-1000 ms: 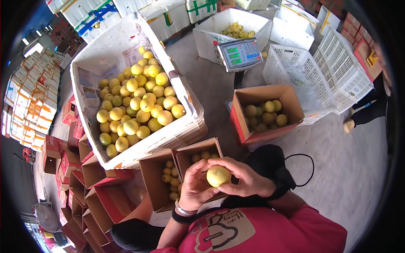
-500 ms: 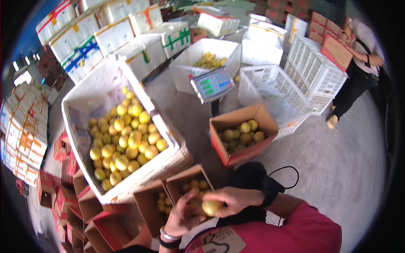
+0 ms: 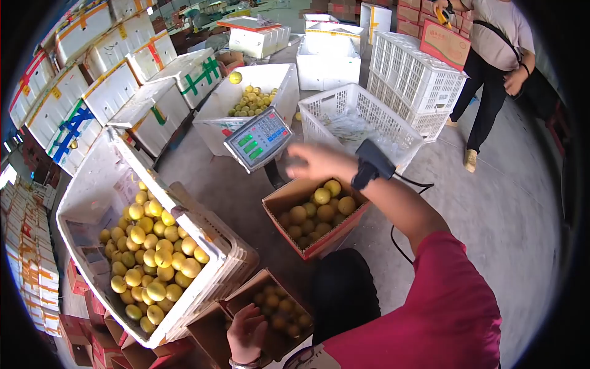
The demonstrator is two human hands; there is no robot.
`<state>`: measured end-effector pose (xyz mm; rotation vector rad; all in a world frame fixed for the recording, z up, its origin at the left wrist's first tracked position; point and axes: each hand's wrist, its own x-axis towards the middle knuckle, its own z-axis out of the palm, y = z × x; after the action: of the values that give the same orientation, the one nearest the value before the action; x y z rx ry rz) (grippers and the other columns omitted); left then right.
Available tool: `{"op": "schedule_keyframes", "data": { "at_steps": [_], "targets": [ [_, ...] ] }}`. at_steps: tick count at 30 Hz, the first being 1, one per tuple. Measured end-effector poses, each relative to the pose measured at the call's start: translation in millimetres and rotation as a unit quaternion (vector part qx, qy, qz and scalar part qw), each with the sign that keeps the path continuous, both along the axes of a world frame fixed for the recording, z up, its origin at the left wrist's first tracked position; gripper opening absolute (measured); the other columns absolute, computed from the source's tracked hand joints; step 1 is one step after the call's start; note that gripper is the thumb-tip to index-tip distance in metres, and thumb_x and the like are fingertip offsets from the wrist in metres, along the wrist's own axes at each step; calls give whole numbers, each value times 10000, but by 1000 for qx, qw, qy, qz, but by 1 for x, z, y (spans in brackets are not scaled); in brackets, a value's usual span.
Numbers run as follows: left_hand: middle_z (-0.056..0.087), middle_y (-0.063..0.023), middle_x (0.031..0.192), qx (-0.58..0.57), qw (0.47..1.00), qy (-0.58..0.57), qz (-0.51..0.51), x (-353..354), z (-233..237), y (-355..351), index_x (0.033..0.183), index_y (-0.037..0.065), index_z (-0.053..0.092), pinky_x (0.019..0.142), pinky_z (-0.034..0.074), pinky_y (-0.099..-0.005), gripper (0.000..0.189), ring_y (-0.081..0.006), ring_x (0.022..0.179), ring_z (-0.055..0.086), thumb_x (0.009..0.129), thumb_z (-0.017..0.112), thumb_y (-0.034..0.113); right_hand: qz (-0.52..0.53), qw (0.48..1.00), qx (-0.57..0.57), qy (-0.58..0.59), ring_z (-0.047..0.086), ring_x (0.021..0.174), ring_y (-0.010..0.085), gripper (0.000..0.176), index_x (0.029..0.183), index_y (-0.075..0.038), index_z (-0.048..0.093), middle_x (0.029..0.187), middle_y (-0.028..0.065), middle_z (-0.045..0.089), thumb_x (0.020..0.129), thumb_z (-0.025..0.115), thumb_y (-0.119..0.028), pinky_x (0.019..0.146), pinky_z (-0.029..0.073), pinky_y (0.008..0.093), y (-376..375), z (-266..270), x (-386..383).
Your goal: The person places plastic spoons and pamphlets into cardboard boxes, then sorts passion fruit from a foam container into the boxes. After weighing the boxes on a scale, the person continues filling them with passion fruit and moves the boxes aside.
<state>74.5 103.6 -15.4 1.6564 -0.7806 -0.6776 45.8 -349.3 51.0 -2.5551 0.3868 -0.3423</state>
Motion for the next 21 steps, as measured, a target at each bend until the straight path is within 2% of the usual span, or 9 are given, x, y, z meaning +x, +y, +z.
{"op": "schedule_keyframes", "data": {
  "at_steps": [3,4,8,10,11,16,18,20,21],
  "targets": [
    [676,-107,996,65,997,-27,-3,5,3,-48,1191,16,561,742,536,-265,469,-160,872,682,743,692,-34,35,981,-53,182,552,1100,388,681,1257,-51,520,1220,241,553,716,739,-401,906,470,418,-14,-108,-21],
    [676,-107,996,69,997,-26,-4,8,-2,-62,1191,16,561,742,536,-265,469,-160,872,682,743,692,-34,63,958,-115,253,543,1110,400,721,1273,-77,518,1244,273,524,685,747,-426,919,468,416,-11,-115,-25],
    [677,-80,939,55,984,-139,-97,22,3,-126,1162,9,578,713,530,-255,387,-135,833,673,788,675,3,83,929,-121,340,556,1096,381,706,1283,-106,521,1175,280,564,697,719,-445,885,480,443,-28,-216,-22],
    [649,-120,930,36,977,-186,-101,28,0,-158,1111,26,603,710,530,-311,390,-241,809,669,735,705,42,90,920,-104,366,565,1086,365,697,1294,-114,518,1138,267,592,705,709,-435,852,495,454,-45,-272,-18],
    [649,-120,930,38,977,-184,-101,32,-5,-172,1111,26,603,710,530,-311,390,-241,809,669,735,705,42,24,931,138,336,579,1055,348,612,1234,-101,541,1171,264,560,719,691,-396,801,508,452,-57,-311,-17],
    [640,-145,919,11,983,-179,-41,42,-18,-236,1102,24,607,725,525,-320,385,-252,794,651,731,705,54,-194,930,210,233,569,1024,370,472,1077,-66,589,1147,246,511,713,700,-345,797,503,470,-27,-239,-21],
    [641,-133,951,9,983,-181,-31,37,-29,-234,1150,28,584,723,522,-318,381,-226,816,649,785,685,74,-195,942,161,219,565,1012,379,419,1015,-51,609,1138,239,492,711,703,-324,796,501,477,-21,-207,-21],
    [611,-123,1073,-60,989,136,-1,29,-24,-222,1253,46,512,765,515,-323,424,-203,919,628,854,647,95,38,971,-36,235,492,1117,378,468,1054,-61,603,1138,244,478,684,742,-312,857,475,485,-14,-142,-37],
    [542,-124,1204,-55,961,272,4,28,-12,-212,1336,61,423,833,504,-339,479,-203,1028,584,902,616,126,54,989,8,135,473,1140,381,495,1069,-68,603,1160,252,464,673,759,-320,858,476,478,-8,-116,-43]
  ]
}}
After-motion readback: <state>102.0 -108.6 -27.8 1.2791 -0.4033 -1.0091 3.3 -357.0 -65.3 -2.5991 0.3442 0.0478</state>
